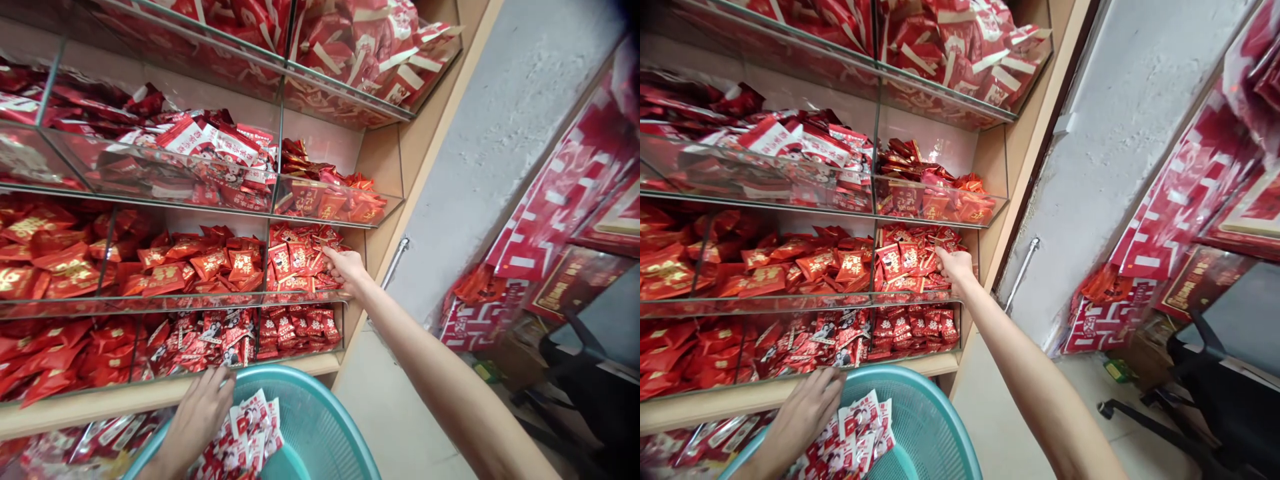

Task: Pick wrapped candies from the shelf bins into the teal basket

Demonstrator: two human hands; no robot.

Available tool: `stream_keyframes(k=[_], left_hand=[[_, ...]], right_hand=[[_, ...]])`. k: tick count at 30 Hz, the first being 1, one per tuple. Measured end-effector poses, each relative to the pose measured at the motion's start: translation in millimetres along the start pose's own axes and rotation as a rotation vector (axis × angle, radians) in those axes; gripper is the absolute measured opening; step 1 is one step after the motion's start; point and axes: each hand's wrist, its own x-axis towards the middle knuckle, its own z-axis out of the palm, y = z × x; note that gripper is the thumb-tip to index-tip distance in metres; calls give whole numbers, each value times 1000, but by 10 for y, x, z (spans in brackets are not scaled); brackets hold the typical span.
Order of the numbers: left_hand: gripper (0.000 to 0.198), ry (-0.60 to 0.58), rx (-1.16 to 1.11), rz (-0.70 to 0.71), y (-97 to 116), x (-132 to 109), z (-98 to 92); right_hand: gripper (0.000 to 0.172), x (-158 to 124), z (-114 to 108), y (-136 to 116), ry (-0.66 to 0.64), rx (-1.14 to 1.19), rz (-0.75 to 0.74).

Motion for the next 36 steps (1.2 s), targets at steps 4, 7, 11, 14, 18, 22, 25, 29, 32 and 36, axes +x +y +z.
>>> stream_keyframes(k=[4, 7, 11, 14, 18, 22, 25, 29, 32, 36], left_hand=[[23, -42, -17, -18, 17, 21, -19], [24, -75, -27, -28, 32, 28, -46], [25, -96, -25, -40, 56, 39, -87], [26, -141, -53, -63, 74, 62, -123], [25, -177, -47, -73, 86, 84, -162], [24, -172, -25, -67, 89, 85, -171], [21, -158, -49, -67, 89, 89, -166], [17, -138, -69, -58, 90, 94, -161], [16, -121, -57, -57, 100, 99, -164], [15, -119, -39, -66, 114, 108, -178]], right_hand=[[32, 24, 10, -37, 36, 29, -36], [29, 44, 22, -50, 65, 46, -72], [26, 26, 21, -43, 94, 78, -196], [27, -32, -25, -26, 61, 147, -334], [30, -203, -178, -19, 1, 179, -427], [28, -544, -426, -29, -41, -16, -591], [25, -885, -596, -1, -172, -330, -675], [22, -1271, -631, 182, -553, -622, -626], [19, -1444, -498, 460, -742, -677, -595], [18, -1566, -226, 964, -850, -578, -607]])
